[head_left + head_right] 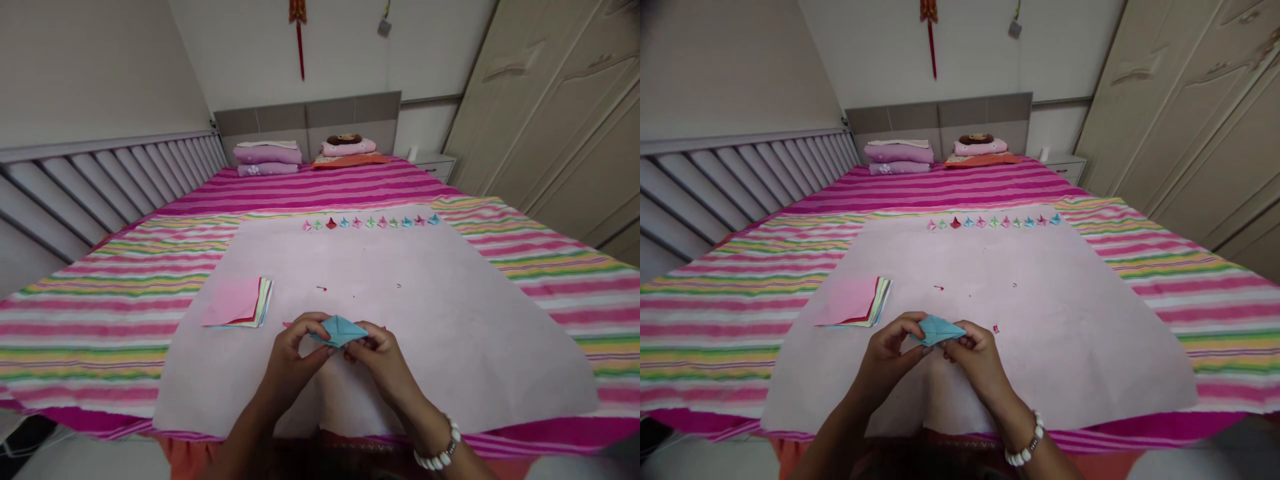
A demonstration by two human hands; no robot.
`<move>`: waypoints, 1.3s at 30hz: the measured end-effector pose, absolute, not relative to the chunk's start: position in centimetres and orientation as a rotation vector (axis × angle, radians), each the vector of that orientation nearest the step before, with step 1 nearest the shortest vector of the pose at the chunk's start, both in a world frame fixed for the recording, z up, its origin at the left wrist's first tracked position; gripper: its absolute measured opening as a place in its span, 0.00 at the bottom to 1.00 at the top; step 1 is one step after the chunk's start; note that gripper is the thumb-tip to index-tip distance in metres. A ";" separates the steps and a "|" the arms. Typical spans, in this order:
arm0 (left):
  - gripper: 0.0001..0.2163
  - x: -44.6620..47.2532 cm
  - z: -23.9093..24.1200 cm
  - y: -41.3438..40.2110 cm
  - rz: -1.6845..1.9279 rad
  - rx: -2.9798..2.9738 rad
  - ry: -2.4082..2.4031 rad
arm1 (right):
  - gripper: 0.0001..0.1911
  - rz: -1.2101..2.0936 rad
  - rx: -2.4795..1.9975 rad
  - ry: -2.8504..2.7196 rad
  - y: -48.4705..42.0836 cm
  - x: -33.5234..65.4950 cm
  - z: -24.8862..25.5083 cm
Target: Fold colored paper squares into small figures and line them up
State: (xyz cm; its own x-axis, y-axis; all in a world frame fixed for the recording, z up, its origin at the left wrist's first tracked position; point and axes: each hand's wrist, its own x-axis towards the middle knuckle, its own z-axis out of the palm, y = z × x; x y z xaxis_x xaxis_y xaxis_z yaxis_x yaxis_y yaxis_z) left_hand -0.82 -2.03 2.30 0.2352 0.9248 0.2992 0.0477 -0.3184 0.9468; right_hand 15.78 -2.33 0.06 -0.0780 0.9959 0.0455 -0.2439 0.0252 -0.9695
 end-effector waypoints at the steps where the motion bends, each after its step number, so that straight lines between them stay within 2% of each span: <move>1: 0.07 -0.8 2.2 -2.0 1.211 1.598 0.919 | 0.02 1.355 -0.953 -1.102 -2.4 15.8 0.1; 10: 0.11 -1.1 2.7 -2.1 1.089 1.640 0.810 | 0.03 1.397 -0.927 -1.048 -2.5 15.7 0.1; 17: 0.08 -0.6 3.5 -2.4 1.110 1.573 0.886 | 0.04 1.427 -0.910 -1.048 -2.5 15.6 -0.2; 22: 0.01 0.2 3.1 -2.2 1.183 1.490 1.006 | 0.03 1.460 -0.839 -1.079 -2.6 15.7 0.0; 25: 0.01 0.2 3.0 -2.1 1.201 1.440 1.044 | 0.01 1.499 -0.802 -1.090 -2.7 15.9 0.0; 28: 0.02 0.1 3.2 -2.1 1.212 1.397 1.084 | 0.05 1.563 -0.695 -1.108 -2.9 16.1 -0.1; 31: 0.04 0.1 3.2 -2.2 1.183 1.367 1.147 | 0.09 1.593 -0.665 -1.095 -2.8 16.0 0.0; 34: 0.09 0.2 3.0 -2.4 1.148 1.350 1.176 | 0.10 1.504 -0.816 -1.085 -2.5 15.7 0.2; 39: 0.28 0.6 2.7 -2.4 1.172 1.191 1.045 | 0.15 1.402 -0.979 -1.058 -2.4 15.4 0.4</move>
